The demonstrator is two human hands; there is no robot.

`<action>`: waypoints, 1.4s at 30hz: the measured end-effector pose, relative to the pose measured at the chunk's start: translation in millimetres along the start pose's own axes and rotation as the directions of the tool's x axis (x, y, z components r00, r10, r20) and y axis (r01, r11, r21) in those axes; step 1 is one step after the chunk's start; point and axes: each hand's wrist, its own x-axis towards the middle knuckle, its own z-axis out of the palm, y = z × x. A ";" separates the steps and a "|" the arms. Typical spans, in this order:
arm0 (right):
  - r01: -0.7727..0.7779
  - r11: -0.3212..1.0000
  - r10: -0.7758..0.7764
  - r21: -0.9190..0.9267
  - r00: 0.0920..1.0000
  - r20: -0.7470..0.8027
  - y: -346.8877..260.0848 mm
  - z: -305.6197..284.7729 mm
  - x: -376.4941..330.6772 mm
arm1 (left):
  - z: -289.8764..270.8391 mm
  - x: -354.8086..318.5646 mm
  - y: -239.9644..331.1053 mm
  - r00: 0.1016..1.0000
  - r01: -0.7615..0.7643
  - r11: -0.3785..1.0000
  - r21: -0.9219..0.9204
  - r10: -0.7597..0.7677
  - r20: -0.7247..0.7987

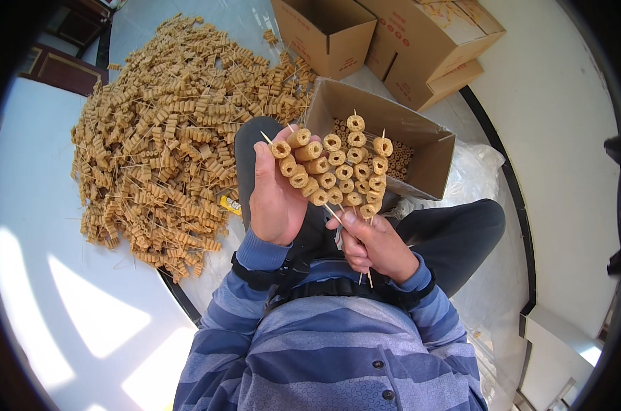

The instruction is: The person sits on the floor and repeatedly picks up small ring-shaped snacks and wooden skewers, threads the snacks onto the skewers, and places the completed skewers into a cardboard box. The person handles the items by hand and organizes them in the box.

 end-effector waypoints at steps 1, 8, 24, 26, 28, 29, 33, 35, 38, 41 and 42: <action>0.004 1.000 -0.004 0.003 1.000 0.002 -0.2 0.8 0.3 | 2.1 -0.4 -1.7 1.000 0.006 1.000 0.006 -0.006 -0.010; 0.087 0.993 -0.083 -0.074 0.995 0.060 5.5 -1.2 8.4 | -2.9 1.9 -7.9 0.998 0.062 0.996 -0.061 -0.063 -0.014; -0.003 0.960 0.010 -0.278 1.000 0.023 2.8 -28.2 10.9 | 2.0 -0.2 -15.8 0.980 0.186 0.980 -0.067 -0.190 -0.057; -0.025 0.969 0.043 -0.246 0.997 0.068 3.5 -29.7 10.9 | 0.4 -1.5 -16.2 0.974 0.224 0.970 -0.091 -0.226 -0.022; -0.046 0.975 0.072 -0.215 0.991 0.115 3.5 -31.0 10.3 | -2.1 -3.7 -16.2 0.960 0.279 0.955 -0.105 -0.277 0.030; -0.057 0.977 0.086 -0.204 0.987 0.138 2.5 -32.3 10.1 | -3.6 -4.0 -15.9 0.949 0.313 0.943 -0.111 -0.307 0.068; -0.080 0.983 0.106 -0.168 0.982 0.154 3.0 -31.2 11.2 | -9.8 -4.7 -19.1 0.931 0.360 0.917 -0.169 -0.344 0.120; -0.096 0.983 0.117 -0.154 0.985 0.127 5.1 -28.2 13.4 | -13.7 -3.5 -20.1 0.928 0.372 0.904 -0.210 -0.355 0.113; -0.100 0.981 0.111 -0.166 0.992 0.056 8.6 -23.0 18.2 | -18.7 -0.8 -21.6 0.921 0.388 0.886 -0.256 -0.384 0.068; -0.069 0.973 0.070 -0.220 0.998 -0.004 10.7 -20.6 19.8 | -22.5 1.7 -24.3 0.933 0.354 0.909 -0.220 -0.360 0.013; -0.059 0.974 0.059 -0.218 0.998 -0.007 11.3 -20.1 19.8 | -24.0 2.6 -25.3 0.938 0.340 0.917 -0.210 -0.347 0.006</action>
